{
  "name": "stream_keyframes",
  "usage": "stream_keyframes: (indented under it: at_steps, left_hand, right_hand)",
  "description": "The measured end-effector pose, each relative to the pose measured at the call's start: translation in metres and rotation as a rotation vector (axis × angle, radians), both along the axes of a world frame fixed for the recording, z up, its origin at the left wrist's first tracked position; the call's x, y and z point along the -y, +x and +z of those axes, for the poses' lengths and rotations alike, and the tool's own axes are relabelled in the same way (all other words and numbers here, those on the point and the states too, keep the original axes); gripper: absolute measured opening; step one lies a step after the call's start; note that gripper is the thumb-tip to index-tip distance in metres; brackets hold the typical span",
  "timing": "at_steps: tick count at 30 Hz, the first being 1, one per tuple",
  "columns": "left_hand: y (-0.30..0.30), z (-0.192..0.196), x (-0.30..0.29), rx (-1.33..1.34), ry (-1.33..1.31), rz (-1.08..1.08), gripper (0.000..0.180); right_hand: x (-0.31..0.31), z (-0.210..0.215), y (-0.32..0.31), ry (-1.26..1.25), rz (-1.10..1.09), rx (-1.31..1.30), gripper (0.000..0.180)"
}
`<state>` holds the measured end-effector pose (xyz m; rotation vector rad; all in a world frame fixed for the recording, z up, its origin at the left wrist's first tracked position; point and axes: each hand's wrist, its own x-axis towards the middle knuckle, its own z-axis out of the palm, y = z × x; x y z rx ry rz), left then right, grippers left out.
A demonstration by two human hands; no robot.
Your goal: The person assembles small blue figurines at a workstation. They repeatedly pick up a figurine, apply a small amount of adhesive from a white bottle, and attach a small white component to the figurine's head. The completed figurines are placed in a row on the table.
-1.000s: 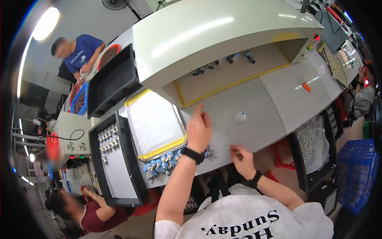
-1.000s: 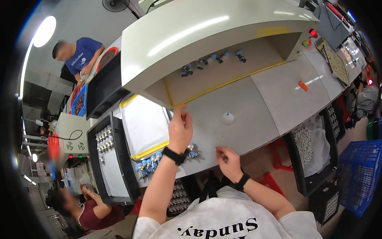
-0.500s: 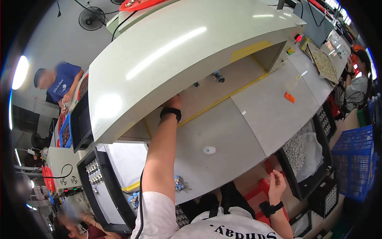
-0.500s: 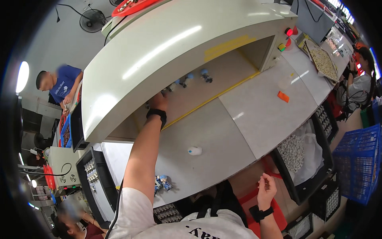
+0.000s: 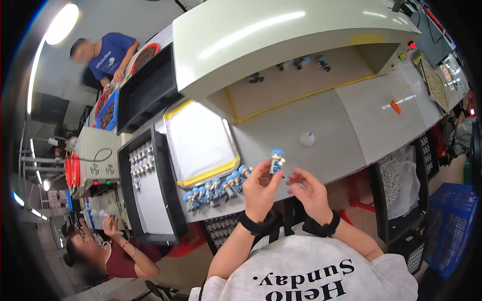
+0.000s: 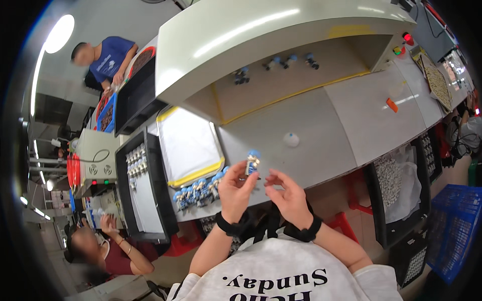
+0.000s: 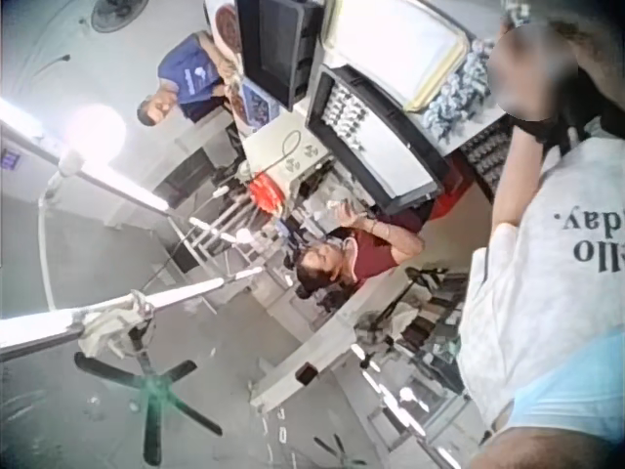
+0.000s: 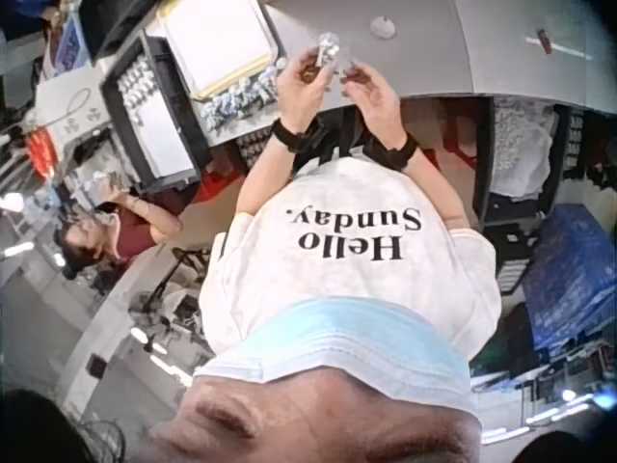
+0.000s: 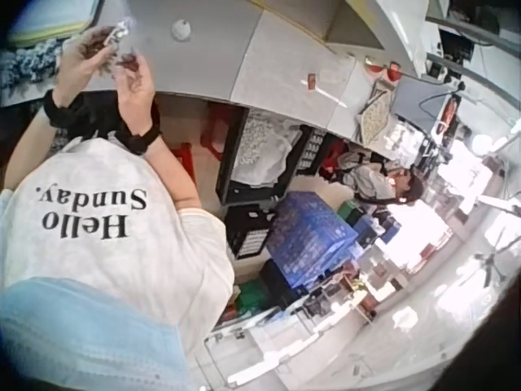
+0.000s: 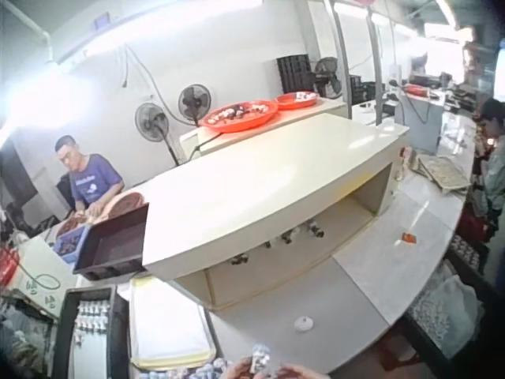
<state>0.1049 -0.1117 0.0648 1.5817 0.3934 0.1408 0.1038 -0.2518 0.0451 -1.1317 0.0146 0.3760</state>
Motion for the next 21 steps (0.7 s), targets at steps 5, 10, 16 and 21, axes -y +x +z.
stream_keyframes:
  at_steps: [5,10,16,21]
  left_hand:
    - [-0.058,0.001,-0.015,0.085,0.033,0.016,0.035]
    - [-0.087,-0.004,-0.037,0.056,-0.217,0.027,0.028]
    - [-0.098,0.001,-0.054,-0.064,-0.296,0.002,0.025]
    - [-0.101,-0.001,-0.061,-0.098,-0.348,-0.085,0.023]
  right_hand:
    - [-0.032,0.006,-0.014,0.121,0.136,-0.140,0.037]
    - [-0.050,-0.001,-0.041,0.056,0.149,-0.015,0.036]
    - [-0.057,0.001,-0.058,-0.040,0.114,0.098,0.034]
    - [-0.052,-0.008,-0.064,-0.036,0.124,0.145,0.031]
